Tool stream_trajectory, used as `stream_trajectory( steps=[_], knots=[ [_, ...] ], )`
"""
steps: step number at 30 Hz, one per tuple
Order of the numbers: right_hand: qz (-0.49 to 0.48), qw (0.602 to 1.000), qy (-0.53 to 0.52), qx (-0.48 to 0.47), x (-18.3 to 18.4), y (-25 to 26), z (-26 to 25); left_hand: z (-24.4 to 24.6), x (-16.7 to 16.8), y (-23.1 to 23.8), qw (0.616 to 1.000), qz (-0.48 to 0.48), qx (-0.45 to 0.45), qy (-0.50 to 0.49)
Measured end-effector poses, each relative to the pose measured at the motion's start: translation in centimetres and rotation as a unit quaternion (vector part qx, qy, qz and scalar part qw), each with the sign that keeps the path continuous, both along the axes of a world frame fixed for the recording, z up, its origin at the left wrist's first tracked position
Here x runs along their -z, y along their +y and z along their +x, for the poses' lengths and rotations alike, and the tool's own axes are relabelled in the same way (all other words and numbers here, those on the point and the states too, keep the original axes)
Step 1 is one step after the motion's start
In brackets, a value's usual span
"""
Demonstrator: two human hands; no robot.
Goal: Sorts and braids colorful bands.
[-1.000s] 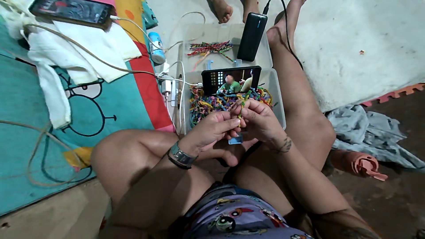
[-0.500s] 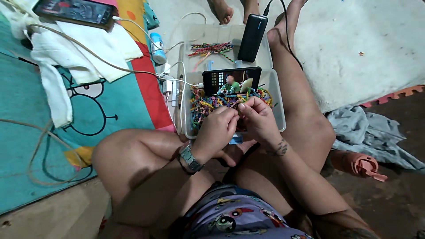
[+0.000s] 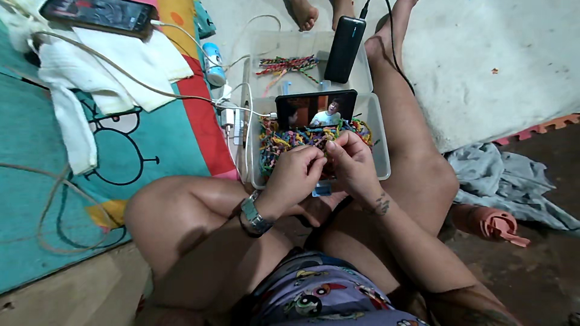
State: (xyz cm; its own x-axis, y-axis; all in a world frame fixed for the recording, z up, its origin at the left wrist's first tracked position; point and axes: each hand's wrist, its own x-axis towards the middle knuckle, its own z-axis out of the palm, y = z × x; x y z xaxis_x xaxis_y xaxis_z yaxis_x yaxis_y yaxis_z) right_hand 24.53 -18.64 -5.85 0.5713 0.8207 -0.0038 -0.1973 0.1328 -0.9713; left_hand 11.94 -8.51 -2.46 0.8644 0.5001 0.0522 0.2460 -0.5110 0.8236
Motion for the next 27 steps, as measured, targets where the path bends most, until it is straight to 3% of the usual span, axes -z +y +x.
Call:
stream_trajectory(
  steps=[4, 8, 11, 14, 16, 18, 20, 22, 27],
  knots=[
    [0.055, 0.995, -0.08, 0.014, 0.2, 0.0, -0.1, -0.3, 0.0, 0.7, 0.995, 0.089, -0.019, -0.04],
    [0.117, 0.988, -0.097, -0.026, 0.6, 0.0, 0.2, -0.9, -1.1, 2.3, 0.986, 0.064, -0.024, -0.152],
    [0.095, 0.99, -0.086, -0.054, 0.6, 0.0, 0.3, -1.8, -2.3, 4.6, 0.97, -0.005, 0.111, -0.214],
    [0.065, 0.991, -0.089, -0.082, 0.4, 0.1, 0.5, -2.4, -3.6, 6.7, 0.938, -0.053, 0.303, -0.159],
    [0.05, 0.991, -0.089, -0.091, 0.3, 0.2, 0.5, -2.5, -4.0, 7.4, 0.927, -0.06, 0.349, -0.122],
    [0.037, 0.99, -0.095, -0.096, 0.1, 0.2, 0.5, -2.5, -4.4, 7.4, 0.963, -0.054, 0.246, -0.089],
    [0.024, 0.99, -0.103, -0.096, 0.1, 0.3, 0.5, -1.2, -4.7, 7.2, 0.995, -0.072, 0.048, -0.053],
    [0.016, 0.99, -0.104, -0.098, 0.1, 0.4, 0.5, 0.4, -4.3, 7.9, 0.989, -0.108, -0.097, -0.038],
    [0.008, 0.99, -0.105, -0.09, 0.1, 0.3, 0.6, 0.2, -3.1, 8.7, 0.979, -0.103, -0.164, -0.056]
  ],
)
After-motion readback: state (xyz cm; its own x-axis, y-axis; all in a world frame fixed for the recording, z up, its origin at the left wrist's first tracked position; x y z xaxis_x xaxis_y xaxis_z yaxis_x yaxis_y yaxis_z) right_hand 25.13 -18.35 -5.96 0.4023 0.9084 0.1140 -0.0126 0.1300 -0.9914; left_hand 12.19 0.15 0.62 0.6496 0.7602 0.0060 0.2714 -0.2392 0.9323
